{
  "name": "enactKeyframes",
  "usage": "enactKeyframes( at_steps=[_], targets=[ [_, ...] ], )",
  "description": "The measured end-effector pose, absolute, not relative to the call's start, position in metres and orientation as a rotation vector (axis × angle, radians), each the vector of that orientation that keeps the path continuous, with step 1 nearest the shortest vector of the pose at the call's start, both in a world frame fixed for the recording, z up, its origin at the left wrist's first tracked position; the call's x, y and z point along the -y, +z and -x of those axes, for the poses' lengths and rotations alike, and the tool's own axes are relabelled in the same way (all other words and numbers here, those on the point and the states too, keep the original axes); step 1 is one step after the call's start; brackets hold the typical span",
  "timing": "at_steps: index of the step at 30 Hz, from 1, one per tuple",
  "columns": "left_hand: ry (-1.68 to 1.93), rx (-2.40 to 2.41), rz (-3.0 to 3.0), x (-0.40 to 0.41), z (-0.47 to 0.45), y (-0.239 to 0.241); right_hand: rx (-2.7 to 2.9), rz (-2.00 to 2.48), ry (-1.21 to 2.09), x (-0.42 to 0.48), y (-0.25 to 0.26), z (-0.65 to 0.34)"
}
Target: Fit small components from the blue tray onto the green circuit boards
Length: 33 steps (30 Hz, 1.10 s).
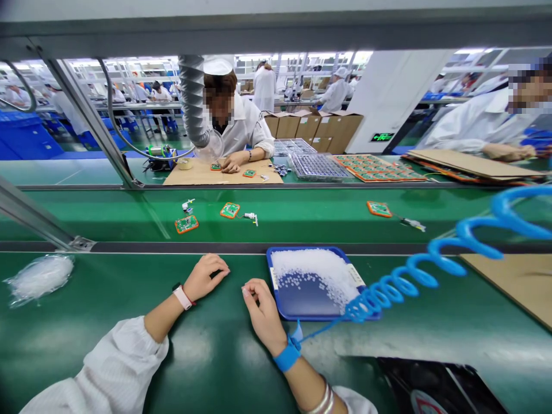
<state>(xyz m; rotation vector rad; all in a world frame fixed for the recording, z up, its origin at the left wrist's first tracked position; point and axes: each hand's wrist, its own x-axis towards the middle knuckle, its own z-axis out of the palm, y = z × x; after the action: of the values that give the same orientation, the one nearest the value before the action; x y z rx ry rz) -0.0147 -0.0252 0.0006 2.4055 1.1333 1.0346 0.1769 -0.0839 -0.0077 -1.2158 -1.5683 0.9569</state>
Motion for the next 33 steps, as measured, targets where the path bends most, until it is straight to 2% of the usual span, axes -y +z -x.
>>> enactKeyframes(
  at_steps=[33],
  targets=[
    [1.047, -1.171, -2.305, 0.0168, 0.0228, -0.003, 1.641, 1.217, 0.937, 0.0856, -0.0012, -0.1764]
  ],
)
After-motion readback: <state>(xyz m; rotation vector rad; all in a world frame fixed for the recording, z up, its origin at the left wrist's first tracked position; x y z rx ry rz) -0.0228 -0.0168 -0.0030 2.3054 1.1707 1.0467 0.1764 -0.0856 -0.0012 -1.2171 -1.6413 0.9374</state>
